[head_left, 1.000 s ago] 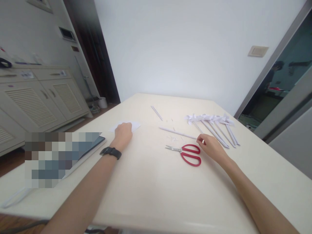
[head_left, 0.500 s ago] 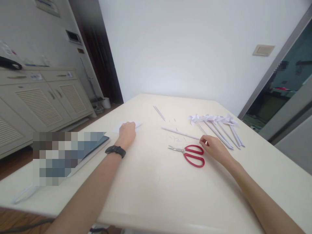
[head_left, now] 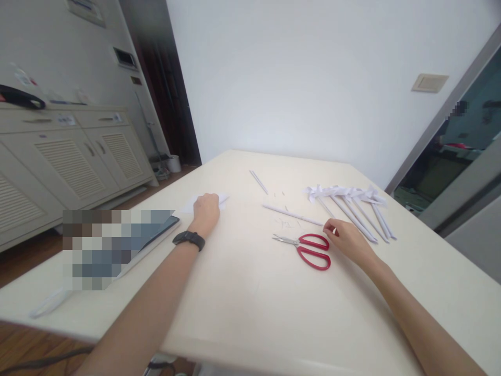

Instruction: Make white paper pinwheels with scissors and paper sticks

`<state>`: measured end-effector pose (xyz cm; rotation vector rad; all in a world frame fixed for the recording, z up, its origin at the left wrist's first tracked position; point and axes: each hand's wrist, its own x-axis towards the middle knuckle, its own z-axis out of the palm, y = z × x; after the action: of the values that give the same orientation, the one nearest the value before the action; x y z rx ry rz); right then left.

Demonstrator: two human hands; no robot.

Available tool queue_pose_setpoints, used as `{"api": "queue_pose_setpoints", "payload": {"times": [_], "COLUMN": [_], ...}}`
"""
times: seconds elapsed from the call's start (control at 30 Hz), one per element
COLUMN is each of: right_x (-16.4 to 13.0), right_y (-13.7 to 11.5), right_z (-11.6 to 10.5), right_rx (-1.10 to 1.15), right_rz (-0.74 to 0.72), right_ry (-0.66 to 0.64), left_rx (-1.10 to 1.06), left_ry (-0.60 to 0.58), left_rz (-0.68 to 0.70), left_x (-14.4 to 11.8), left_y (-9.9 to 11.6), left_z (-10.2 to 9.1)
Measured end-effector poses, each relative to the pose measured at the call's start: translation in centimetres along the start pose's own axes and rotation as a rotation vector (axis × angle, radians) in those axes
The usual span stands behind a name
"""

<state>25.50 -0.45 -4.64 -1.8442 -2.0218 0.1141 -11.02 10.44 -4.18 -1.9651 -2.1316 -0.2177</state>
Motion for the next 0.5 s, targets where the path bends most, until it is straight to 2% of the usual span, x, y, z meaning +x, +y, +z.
{"api": "queue_pose_setpoints", "payload": {"times": [0.5], "right_x": [0.29], "right_y": [0.54], "right_z": [0.05], "right_rx": [-0.006], "right_rz": [0.022], "right_ry": [-0.011], "left_rx": [-0.009], "left_ry": [0.010], "left_rz": [-0.048], "left_x": [-0.37], "left_y": [-0.43], "left_z": [-0.22]}}
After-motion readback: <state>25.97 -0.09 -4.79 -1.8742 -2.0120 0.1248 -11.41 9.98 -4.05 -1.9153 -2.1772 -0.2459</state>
